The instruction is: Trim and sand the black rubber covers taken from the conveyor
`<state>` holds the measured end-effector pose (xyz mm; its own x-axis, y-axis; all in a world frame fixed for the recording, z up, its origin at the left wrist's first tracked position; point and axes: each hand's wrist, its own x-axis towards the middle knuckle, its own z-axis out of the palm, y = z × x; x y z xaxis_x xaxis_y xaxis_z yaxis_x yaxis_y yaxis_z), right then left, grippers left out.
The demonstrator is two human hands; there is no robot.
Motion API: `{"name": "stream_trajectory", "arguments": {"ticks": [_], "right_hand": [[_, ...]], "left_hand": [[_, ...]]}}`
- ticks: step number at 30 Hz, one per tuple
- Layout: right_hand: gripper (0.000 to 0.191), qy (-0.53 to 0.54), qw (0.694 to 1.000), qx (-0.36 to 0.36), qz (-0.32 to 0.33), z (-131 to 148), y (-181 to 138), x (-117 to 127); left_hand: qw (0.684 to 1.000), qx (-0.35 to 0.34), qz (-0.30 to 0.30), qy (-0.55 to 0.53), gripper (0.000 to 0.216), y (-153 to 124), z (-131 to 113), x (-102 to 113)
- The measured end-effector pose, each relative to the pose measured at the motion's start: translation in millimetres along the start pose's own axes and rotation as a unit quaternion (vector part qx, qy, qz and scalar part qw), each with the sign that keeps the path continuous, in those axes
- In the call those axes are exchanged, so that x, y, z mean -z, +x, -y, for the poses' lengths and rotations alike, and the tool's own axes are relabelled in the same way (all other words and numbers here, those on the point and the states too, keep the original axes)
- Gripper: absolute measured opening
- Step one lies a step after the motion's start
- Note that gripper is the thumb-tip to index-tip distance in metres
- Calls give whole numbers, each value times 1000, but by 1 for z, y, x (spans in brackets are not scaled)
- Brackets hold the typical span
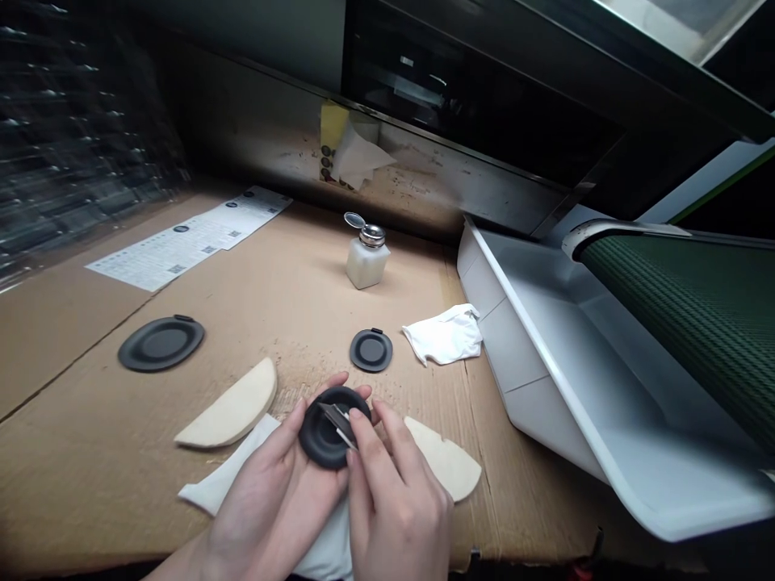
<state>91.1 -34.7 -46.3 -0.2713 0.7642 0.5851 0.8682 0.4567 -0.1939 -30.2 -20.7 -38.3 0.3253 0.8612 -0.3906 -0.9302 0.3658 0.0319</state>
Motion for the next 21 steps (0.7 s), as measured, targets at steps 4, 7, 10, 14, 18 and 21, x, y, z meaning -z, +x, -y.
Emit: {"name": "stream_trajectory", "arguments": {"ticks": [4,7,10,14,18,21], "right_hand": [[35,0,1000,-5,2,2,-4,-5],[33,4,1000,-13,-6,5,-3,-4],[29,18,999,-33,-24,9,1,-4],[28,21,998,-35,-37,12,4,-4],[28,19,999,-24,-38,11,3,-3],[27,19,999,-23,-37,11,2,-2]], "left_hand": [[1000,-1,-8,3,31,1,-1,1],[1000,-5,-13,9,31,0,-1,0],[1000,-9,-12,15,30,-1,-1,0],[1000,-14,-7,21,29,-1,1,1],[1000,-18,-13,20,28,-1,2,2],[999,-19,-15,26,27,0,2,1]]}}
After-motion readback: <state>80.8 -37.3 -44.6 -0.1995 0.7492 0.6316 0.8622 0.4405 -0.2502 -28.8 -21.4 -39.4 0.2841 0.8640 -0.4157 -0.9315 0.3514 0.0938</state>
